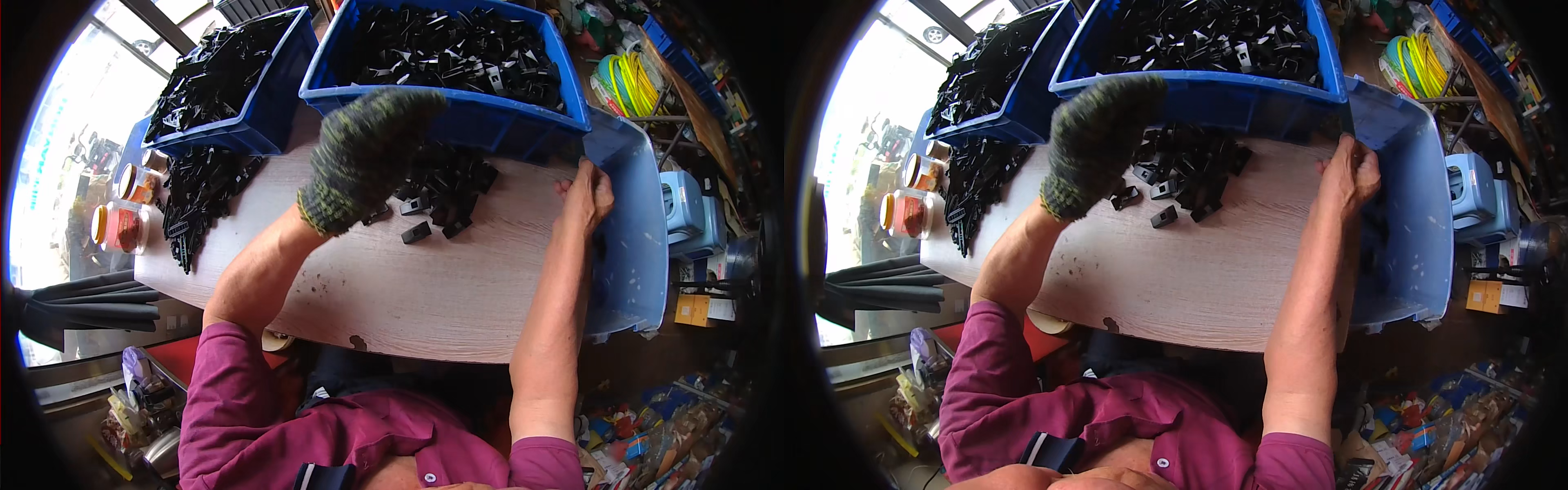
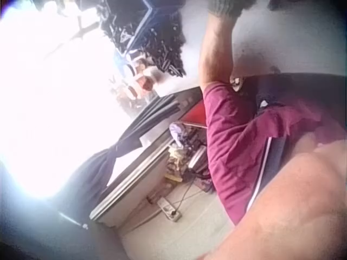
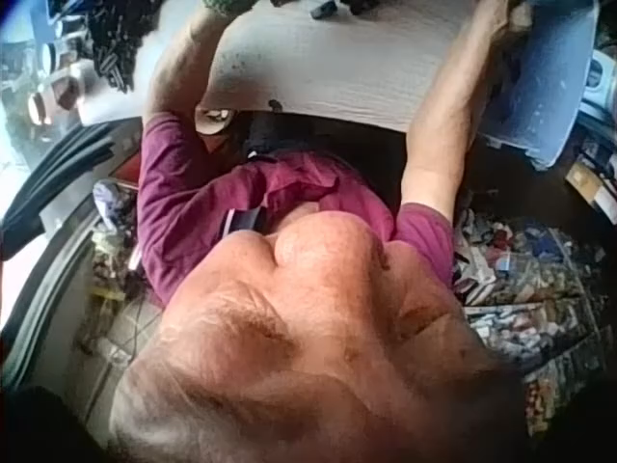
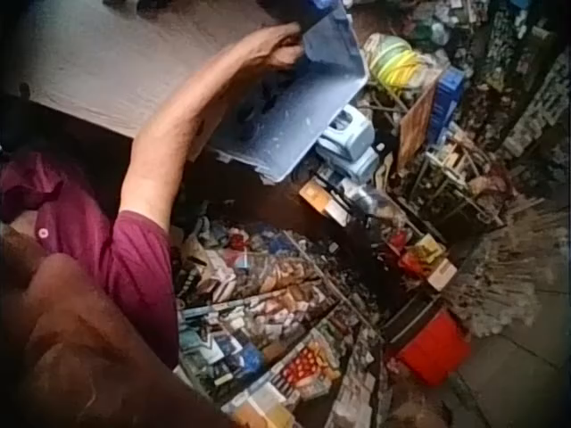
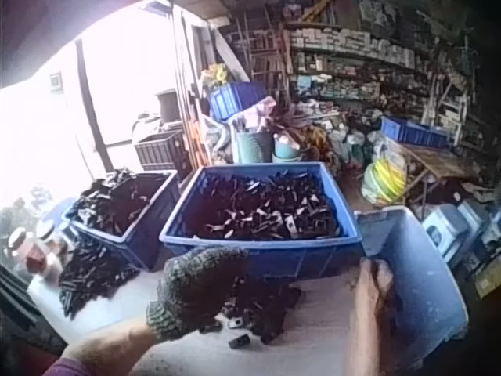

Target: Sort and inspect small black plastic components at a workbench.

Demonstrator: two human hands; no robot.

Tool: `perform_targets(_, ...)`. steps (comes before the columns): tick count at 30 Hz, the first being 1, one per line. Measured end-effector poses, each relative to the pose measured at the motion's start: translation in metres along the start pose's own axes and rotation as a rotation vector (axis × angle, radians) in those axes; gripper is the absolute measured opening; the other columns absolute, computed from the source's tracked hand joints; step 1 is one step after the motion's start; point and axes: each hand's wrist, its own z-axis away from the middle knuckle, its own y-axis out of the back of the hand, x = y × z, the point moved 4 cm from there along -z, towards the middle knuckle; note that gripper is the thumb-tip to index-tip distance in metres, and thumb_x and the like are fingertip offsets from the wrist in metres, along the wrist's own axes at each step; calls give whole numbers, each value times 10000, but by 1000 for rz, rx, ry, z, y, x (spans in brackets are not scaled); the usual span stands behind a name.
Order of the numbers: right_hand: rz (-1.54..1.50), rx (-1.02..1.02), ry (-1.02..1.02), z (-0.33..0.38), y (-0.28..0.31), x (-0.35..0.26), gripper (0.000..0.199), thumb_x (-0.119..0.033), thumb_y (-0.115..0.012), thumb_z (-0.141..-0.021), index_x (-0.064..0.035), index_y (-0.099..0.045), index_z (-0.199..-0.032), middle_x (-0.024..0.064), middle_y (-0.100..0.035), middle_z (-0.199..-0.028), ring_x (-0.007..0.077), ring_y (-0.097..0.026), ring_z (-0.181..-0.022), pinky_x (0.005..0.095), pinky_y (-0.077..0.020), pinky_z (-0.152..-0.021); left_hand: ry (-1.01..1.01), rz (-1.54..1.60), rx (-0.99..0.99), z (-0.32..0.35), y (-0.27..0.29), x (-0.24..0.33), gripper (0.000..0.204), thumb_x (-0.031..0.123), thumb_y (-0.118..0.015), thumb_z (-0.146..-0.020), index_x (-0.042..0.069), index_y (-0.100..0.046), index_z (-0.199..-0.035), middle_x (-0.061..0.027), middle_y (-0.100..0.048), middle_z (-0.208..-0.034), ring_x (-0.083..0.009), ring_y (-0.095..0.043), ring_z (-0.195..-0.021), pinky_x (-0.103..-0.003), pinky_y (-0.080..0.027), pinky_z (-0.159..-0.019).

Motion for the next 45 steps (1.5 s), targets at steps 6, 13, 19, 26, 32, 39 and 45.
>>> perform_targets(6, -12, 16, -19, -1, 3, -1, 265, -262, -689, -880, -29, -650, -1001, 33, -585, -806, 113, -529, -616, 283, -541, -578, 133, 103, -42, -30, 7, -2, 233, 82, -692, -885, 100, -703, -1116, -95, -716, -917, -221, -714, -809, -326, -581, -708)
perform_targets(13, -18, 32, -21, 3, 0, -4, 269, -258, -694, -877, -18, -650, -990, 38, -585, -777, 112, -529, -602, 281, -547, -565, 188, 121, -74, -26, 12, -3, 250, 92, -702, -883, 101, -700, -1133, -85, -720, -922, -175, -704, -799, -305, -573, -689)
perform_targets(19, -4, 35, -9, -2, 3, 0, 277, -259, -694, -878, -12, -651, -995, 46, -591, -784, 116, -535, -605, 285, -557, -569, 561, 506, -280, -6, -2, -18, 307, 110, -722, -880, 93, -677, -1182, -87, -728, -974, -130, -694, -860, -302, -574, -746)
perform_targets(26, 19, 35, 16, -5, 3, 1, 294, -267, -693, -878, -9, -658, -1014, 53, -597, -800, 125, -543, -618, 296, -566, -581, 477, 469, -197, 9, 9, -25, 313, 101, -665, -936, 78, -642, -1247, -78, -715, -1099, -103, -683, -911, -248, -563, -772)
perform_targets(32, 12, 21, 13, -4, 0, 0, 286, -267, -696, -878, -15, -657, -1009, 49, -594, -795, 119, -541, -618, 288, -561, -578, 513, 666, 17, 5, 23, -37, 290, 132, -631, -967, 36, -640, -1241, -102, -701, -1132, -135, -696, -896, -265, -590, -745)
perform_targets(39, -9, 7, 19, -3, 5, 2, 276, -268, -693, -880, -21, -651, -996, 44, -585, -783, 115, -536, -617, 286, -556, -575, -9, -51, -51, -60, 9, -14, 378, 219, -711, -903, 110, -649, -1260, -127, -678, -1175, -254, -667, -1085, -376, -558, -889)
perform_targets(45, 4, 1, -3, -2, 2, 2, 271, -262, -692, -879, -24, -646, -998, 47, -583, -790, 119, -531, -609, 301, -561, -578, 93, -185, -519, -94, -53, -88, 445, 341, -643, -939, 165, -592, -1344, -137, -650, -1239, -302, -638, -1128, -394, -505, -974)
